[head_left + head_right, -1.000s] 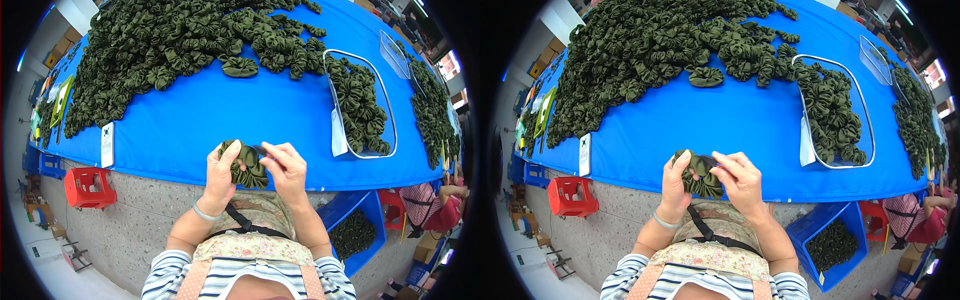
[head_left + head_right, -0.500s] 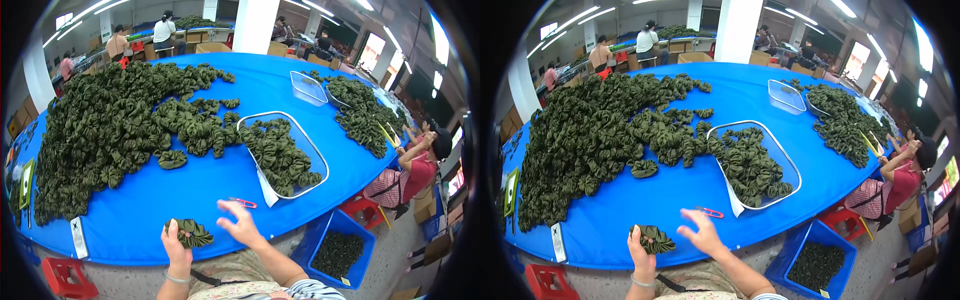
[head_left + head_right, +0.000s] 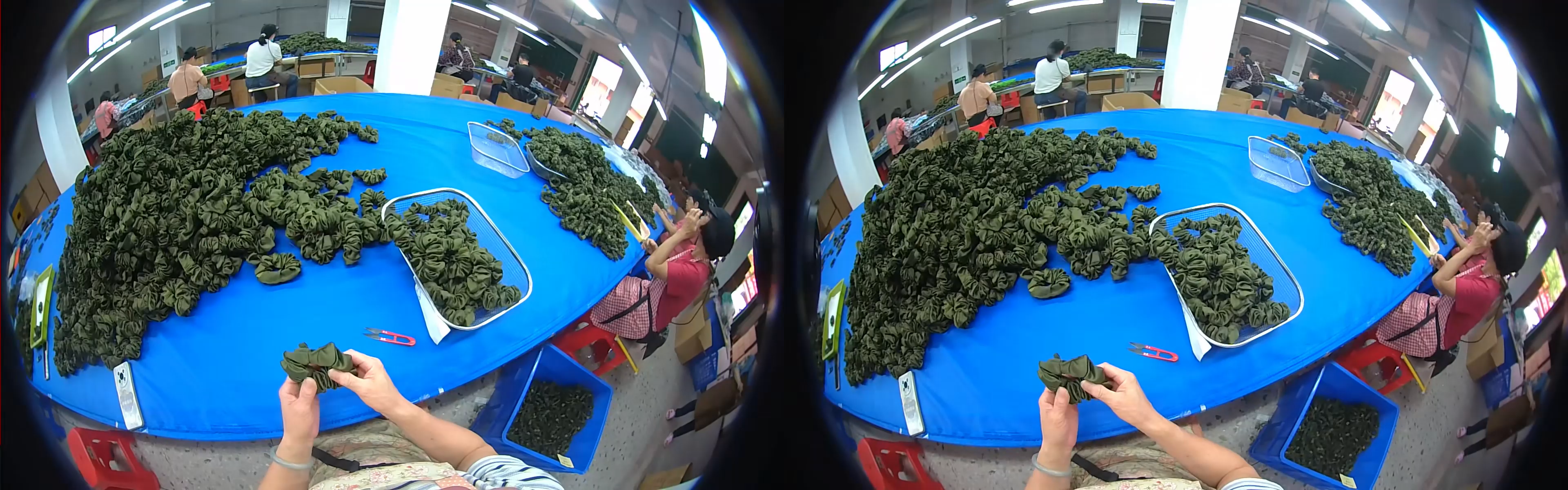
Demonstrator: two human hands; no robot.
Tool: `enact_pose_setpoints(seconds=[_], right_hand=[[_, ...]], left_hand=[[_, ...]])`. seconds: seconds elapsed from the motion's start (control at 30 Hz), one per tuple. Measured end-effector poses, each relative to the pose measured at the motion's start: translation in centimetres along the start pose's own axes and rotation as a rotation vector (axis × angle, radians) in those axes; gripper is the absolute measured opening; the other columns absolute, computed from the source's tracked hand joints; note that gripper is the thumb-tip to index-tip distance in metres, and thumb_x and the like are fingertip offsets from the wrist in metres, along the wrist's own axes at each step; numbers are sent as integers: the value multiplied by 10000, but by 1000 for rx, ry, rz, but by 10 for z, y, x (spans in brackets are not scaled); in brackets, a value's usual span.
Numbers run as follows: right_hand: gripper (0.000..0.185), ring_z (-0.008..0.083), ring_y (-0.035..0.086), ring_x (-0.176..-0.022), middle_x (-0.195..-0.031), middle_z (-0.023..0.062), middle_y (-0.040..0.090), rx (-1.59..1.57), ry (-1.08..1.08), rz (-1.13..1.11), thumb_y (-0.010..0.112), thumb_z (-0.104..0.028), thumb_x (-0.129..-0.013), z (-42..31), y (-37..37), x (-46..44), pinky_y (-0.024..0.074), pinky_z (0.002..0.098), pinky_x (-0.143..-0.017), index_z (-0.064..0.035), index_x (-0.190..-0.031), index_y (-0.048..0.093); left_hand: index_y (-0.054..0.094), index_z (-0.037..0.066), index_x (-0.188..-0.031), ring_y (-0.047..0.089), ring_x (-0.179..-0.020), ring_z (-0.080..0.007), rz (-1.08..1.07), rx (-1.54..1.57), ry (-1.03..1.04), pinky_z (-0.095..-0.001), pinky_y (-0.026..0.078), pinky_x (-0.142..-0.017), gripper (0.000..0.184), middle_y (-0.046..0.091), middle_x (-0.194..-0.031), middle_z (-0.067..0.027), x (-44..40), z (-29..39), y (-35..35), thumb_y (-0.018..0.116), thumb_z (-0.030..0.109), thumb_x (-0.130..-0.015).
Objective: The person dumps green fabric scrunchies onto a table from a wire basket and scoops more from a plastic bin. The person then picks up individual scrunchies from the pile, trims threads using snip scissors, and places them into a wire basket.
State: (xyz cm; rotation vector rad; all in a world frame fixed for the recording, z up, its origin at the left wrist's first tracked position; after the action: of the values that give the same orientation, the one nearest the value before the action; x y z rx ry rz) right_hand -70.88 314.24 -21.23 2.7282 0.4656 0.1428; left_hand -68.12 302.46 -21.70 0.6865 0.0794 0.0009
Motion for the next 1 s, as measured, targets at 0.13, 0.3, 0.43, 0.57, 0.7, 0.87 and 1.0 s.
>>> enact_pose_setpoints(seconds=[0.13, 0.3, 0.43, 0.57, 0.7, 0.87, 1.0], right_hand=[[144, 105, 544, -871, -908, 21, 596, -285, -34, 71, 599, -76, -868, 2, 4, 5, 443, 284, -808, -10, -995, 590], [141, 170, 528, -829, -806, 23, 542, -693, -4, 33, 523, -133, -900, 9, 19, 12, 418, 356, -815, -24, -978, 564], [127, 171, 476, -687, -659, 12, 435, -705, 69, -78, 501, -135, -904, 8, 22, 12, 409, 338, -708, -41, -984, 529], [195, 161, 429, -588, -558, -9, 372, -576, 59, -156, 501, -181, -893, -14, 14, 17, 396, 345, -703, -60, -1044, 518], [462, 150, 573, -728, -790, 62, 550, -6, 192, -333, 584, -85, -823, -17, 41, 22, 451, 284, -663, -27, -1247, 409], [669, 154, 588, -915, -1062, 102, 579, 289, 129, -279, 744, -204, -770, -16, 44, 14, 493, 286, -753, -20, -1300, 381], [503, 134, 596, -872, -986, 86, 619, 464, -4, -215, 721, -189, -796, -23, 45, 15, 491, 267, -727, -3, -1202, 490]], left_hand=[[533, 23, -1166, 531, -1070, -202, 81, 226, -33, -355, 387, -959, 366, 579, -1129, -58, -2, -1, 1, 551, 292, -919], [548, 70, -929, 515, -866, -169, 73, 502, -120, -353, 411, -856, 361, 555, -839, -16, -1, 5, 19, 435, 412, -954], [540, 91, -833, 285, -469, -75, 127, 673, -169, -245, 321, -512, 376, 289, -498, 62, -2, 17, 1, 434, 431, -953], [565, 80, -948, 270, -418, -60, -106, 286, -215, -239, 258, -411, 345, 319, -488, 64, 2, 53, -8, 470, 411, -942], [522, 45, -1063, 407, -479, -56, -32, -295, -285, -222, 359, -440, 232, 492, -646, 13, 10, 53, 3, 560, 219, -914], [484, 37, -1098, 459, -541, -42, -107, -688, -185, -197, 382, -472, 218, 533, -686, 1, 9, 49, 18, 551, 113, -905], [487, 39, -1070, 444, -523, -39, -47, -733, -203, -200, 372, -456, 183, 492, -629, 26, 9, 42, 10, 538, 119, -913]])
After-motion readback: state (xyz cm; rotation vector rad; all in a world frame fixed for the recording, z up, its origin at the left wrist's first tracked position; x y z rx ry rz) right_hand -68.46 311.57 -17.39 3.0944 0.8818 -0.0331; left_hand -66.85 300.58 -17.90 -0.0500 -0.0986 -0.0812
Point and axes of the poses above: each hand's wrist, its own x-axis away from the middle knuckle, its own y-axis out of the palm, z = x × y, the point moved 9 cm from there along -x, towards the middle knuckle
